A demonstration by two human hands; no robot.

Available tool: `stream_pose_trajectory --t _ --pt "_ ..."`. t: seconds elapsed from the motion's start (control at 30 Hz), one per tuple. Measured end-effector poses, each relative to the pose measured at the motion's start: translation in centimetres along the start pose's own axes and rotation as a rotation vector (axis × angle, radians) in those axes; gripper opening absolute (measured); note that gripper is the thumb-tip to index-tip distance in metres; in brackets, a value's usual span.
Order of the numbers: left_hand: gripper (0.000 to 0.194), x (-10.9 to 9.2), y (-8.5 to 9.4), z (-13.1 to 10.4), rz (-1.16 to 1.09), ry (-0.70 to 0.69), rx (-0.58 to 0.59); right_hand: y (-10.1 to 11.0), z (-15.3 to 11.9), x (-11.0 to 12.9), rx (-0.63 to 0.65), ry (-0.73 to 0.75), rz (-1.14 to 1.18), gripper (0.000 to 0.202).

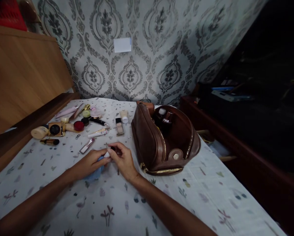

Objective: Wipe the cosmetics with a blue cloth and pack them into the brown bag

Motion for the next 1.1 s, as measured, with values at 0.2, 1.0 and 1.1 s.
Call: stream_pose_trajectory --t 0.2,1.0,1.1 --pt "0.028 -0.6 3.1 -1.1 -0.086 0.006 -0.522 -0.7 -0.4 -0.8 -0.019 -0.075 0.013 0.021" --pt "0.046 5.2 6.1 -0.3 -0.217 0.1 -0.52 1.0 0.4 0.1 -0.182 -0.108 0.263 0.029" --pt "0.047 5.8 6.1 -0.5 -0.385 0.137 -0.608 0.9 0.4 -0.9 -0.216 -0.171 0.333 0.033"
Point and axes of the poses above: each hand's wrist, its own z-axis towards the middle knuckle, its own y-axis out of the back of the hand, x = y × z, the point moved 7 cm from there along z, towards the middle knuckle, and after that the axes turned 4 degrees about -y, right-handed, at the moved point
